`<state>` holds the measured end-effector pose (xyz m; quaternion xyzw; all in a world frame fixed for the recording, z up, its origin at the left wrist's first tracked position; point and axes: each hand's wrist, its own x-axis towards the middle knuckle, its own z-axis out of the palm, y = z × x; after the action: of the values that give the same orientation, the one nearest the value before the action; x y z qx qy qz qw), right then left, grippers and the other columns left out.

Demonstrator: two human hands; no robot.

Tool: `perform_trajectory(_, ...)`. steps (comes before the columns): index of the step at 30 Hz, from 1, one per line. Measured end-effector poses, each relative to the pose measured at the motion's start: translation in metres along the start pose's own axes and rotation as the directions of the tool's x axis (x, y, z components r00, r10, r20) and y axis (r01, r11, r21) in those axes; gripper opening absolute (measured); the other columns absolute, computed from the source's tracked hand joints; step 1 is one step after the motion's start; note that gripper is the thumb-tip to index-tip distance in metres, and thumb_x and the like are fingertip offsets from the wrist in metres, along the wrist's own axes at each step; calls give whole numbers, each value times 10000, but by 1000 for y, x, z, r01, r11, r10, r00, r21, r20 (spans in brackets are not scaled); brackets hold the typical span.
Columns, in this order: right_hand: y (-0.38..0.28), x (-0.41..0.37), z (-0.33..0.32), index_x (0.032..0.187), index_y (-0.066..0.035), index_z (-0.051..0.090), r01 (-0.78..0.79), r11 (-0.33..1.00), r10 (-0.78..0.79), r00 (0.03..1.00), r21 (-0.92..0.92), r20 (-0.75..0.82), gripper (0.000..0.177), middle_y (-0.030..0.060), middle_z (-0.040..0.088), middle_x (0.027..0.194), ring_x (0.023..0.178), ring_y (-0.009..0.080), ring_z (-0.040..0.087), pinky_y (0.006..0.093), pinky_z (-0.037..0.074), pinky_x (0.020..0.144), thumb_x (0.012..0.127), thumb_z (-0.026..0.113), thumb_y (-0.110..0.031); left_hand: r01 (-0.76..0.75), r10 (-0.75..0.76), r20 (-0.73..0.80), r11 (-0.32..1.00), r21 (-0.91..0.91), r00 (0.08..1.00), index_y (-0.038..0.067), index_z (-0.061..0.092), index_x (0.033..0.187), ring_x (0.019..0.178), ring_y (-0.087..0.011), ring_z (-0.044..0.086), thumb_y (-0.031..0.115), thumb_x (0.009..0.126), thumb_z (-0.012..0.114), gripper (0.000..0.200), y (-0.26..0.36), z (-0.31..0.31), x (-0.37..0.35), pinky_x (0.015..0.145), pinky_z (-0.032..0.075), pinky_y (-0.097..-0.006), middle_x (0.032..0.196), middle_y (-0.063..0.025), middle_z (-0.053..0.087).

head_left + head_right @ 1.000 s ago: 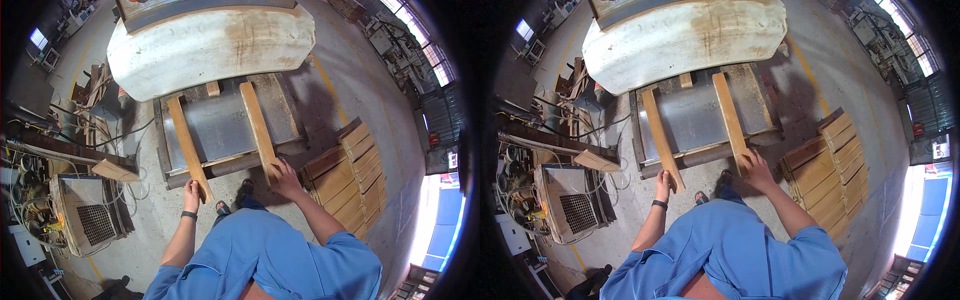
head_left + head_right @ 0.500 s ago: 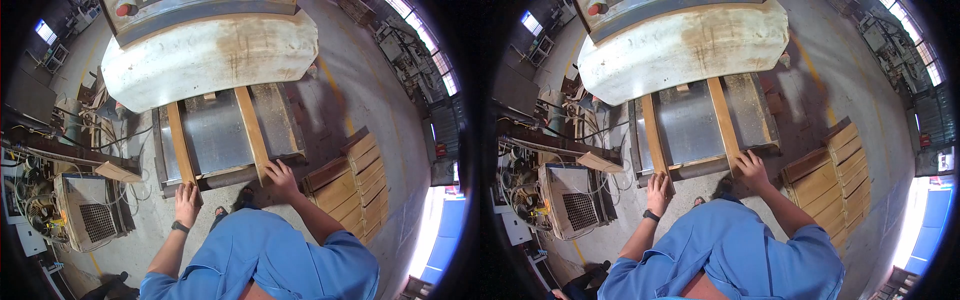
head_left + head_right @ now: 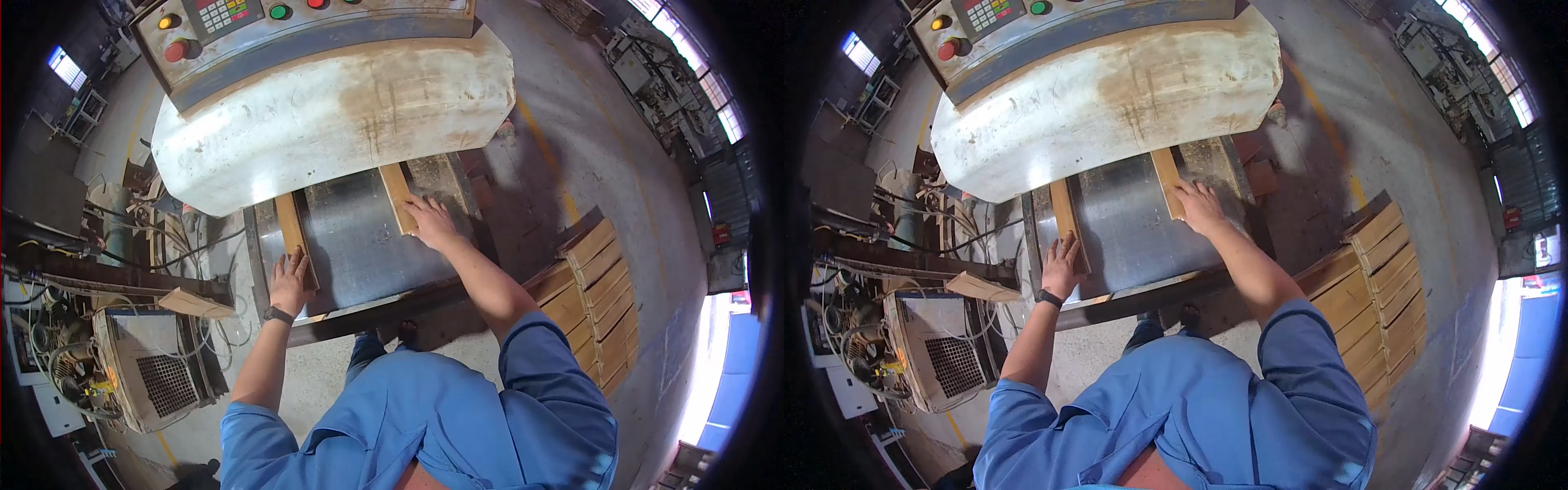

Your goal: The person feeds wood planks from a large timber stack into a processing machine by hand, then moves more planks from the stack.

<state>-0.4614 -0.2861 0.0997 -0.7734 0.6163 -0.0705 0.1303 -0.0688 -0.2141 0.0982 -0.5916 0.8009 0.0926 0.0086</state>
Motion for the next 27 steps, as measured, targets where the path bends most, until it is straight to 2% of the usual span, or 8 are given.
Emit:
perform_trajectory(2, 4, 20, -1, 1436, -161, 532, -12, 1000, 12, 1000, -5, -1, 658, -14, 420, 1553, 1386, 331, 432, 505, 370, 1116, 823, 771, -167, 5, -7, 36, 999, 48, 999, 207, 419, 1542, 1454, -411, 335, 241, 692, 836, 947, -9, 0, 9, 1203, 310, -513, 1668, -32, 266)
perform_trajectory(5, 8, 43, -6, 1429, -164, 537, -29, 999, 29, 999, -17, 29, 670, -35, 409, 1561, 1386, 328, 435, 500, 372, 1116, 807, 784, -172, -14, 12, 23, 998, 65, 1000, 212, 415, 1546, 1464, -412, 321, 263, 686, 848, 964, -18, -1, 19, 1203, 296, -539, 1677, -31, 246)
perform_trajectory(8, 6, 55, -9, 1390, -146, 551, 3, 999, -4, 1000, -38, -11, 663, 24, 459, 1492, 1347, 335, 466, 480, 397, 1098, 785, 817, -196, -31, 33, -28, 997, 75, 999, 215, 414, 1545, 1470, -410, 314, 277, 673, 865, 984, -29, 5, 30, 1197, 293, -566, 1671, -26, 257)
perform_trajectory(14, -7, 71, 5, 1237, -98, 546, -337, 932, 354, 926, 137, -130, 638, 135, 506, 1293, 1238, 343, 533, 463, 481, 996, 716, 892, -222, -33, 34, -95, 999, 18, 995, 205, 458, 1516, 1447, -404, 332, 248, 658, 886, 959, -42, -2, 54, 1199, 285, -573, 1588, -51, 371)
perform_trajectory(18, -10, 79, 24, 1218, -124, 538, -400, 887, 452, 855, 230, -256, 626, 135, 529, 1227, 1150, 363, 584, 463, 514, 937, 717, 894, -240, -44, 46, -148, 999, 15, 988, 189, 505, 1478, 1403, -399, 369, 250, 663, 885, 902, -47, -6, 63, 1188, 297, -555, 1527, -83, 425)
perform_trajectory(20, -12, 83, 33, 1239, -128, 527, -415, 866, 490, 816, 280, -307, 627, 128, 532, 1223, 1136, 359, 592, 465, 513, 939, 732, 886, -213, -43, 45, -178, 999, 15, 983, 178, 528, 1456, 1365, -397, 401, 248, 664, 883, 870, -48, -8, 68, 1166, 325, -537, 1488, -99, 457)
perform_trajectory(24, -13, 83, 54, 1211, -106, 559, -334, 762, 565, 763, 555, -316, 505, 128, 553, 1191, 1106, 336, 604, 457, 512, 938, 774, 811, -77, -12, 9, -239, 1000, -10, 971, 152, 573, 1400, 1273, -386, 458, 232, 702, 853, 757, -49, -5, 78, 1095, 385, -499, 1371, -117, 515)
perform_trajectory(27, -9, 73, 70, 1211, -91, 589, -273, 742, 561, 752, 612, -345, 425, 129, 580, 1129, 1075, 315, 607, 440, 512, 930, 815, 715, -2, 21, -12, -252, 999, 33, 968, 126, 590, 1370, 1229, -377, 479, 225, 746, 818, 671, -48, -3, 84, 1062, 406, -488, 1316, -123, 531)
